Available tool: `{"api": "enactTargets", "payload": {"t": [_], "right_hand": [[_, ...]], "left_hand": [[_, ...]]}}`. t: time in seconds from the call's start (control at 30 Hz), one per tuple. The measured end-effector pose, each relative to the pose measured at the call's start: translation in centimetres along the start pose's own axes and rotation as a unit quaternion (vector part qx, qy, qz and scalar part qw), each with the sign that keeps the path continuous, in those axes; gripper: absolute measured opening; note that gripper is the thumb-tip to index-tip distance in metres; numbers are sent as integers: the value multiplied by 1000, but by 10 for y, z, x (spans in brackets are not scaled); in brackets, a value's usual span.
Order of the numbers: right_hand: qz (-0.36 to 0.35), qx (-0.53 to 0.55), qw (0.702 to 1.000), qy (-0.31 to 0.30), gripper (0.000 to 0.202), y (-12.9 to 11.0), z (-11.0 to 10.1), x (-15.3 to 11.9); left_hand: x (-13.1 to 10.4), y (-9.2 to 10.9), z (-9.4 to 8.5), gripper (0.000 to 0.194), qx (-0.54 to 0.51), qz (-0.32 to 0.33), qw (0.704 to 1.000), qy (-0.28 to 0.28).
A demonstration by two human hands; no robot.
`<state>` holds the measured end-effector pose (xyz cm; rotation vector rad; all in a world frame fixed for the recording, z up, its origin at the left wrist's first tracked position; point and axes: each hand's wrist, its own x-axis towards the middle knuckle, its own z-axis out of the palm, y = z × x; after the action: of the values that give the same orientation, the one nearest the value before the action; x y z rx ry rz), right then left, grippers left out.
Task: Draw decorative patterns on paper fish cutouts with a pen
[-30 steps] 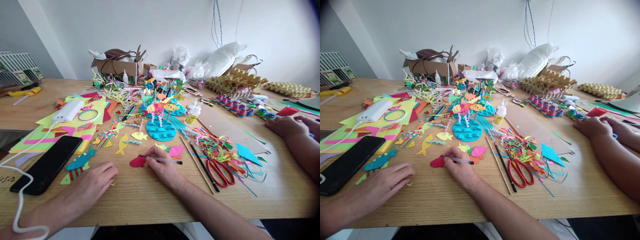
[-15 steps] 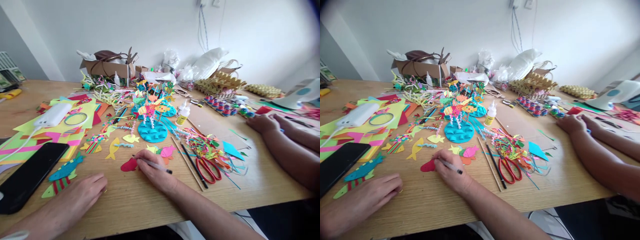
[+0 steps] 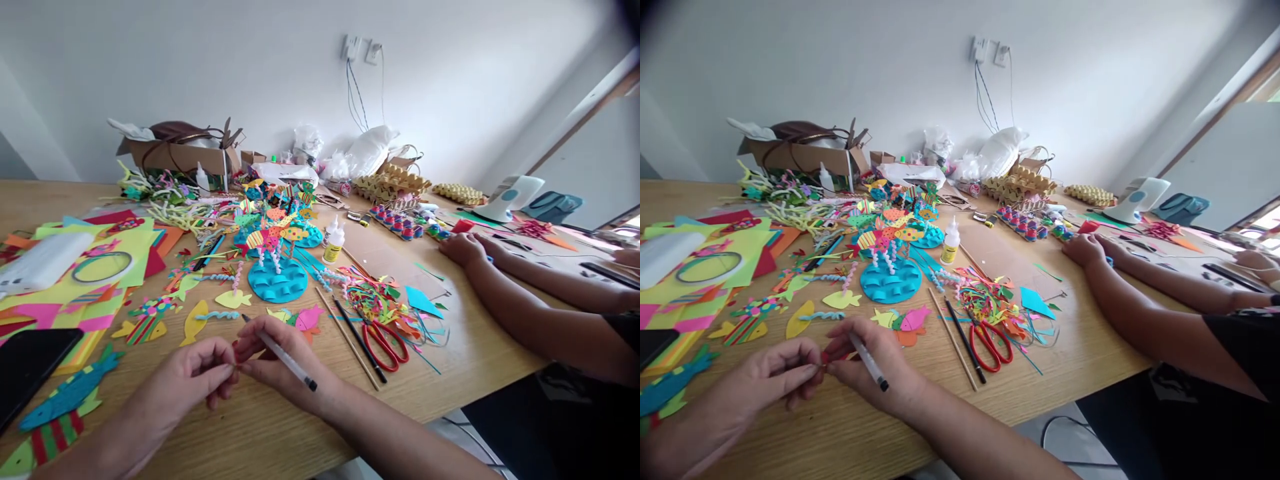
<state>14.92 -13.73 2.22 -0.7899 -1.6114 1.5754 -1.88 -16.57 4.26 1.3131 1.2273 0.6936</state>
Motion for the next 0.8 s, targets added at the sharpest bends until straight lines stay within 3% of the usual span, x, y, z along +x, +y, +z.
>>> {"api": "enactTargets", "payload": {"t": [0.23, 0.6, 0.7, 0.8], "right_hand": [[-30, -93, 995, 30, 24, -2, -5, 0], [-81, -181, 978, 69, 17, 4, -2, 1], [-104, -201, 966, 122, 14, -8, -25, -6], [-88, -290, 926, 225, 16, -27, -74, -16]], "left_hand": [[5, 3, 7, 27, -86, -8, 996, 28], [7, -2, 13, 31, -98, -12, 995, 31], [6, -4, 12, 36, -72, -3, 997, 38], [2, -5, 5, 31, 12, 48, 997, 65]]}}
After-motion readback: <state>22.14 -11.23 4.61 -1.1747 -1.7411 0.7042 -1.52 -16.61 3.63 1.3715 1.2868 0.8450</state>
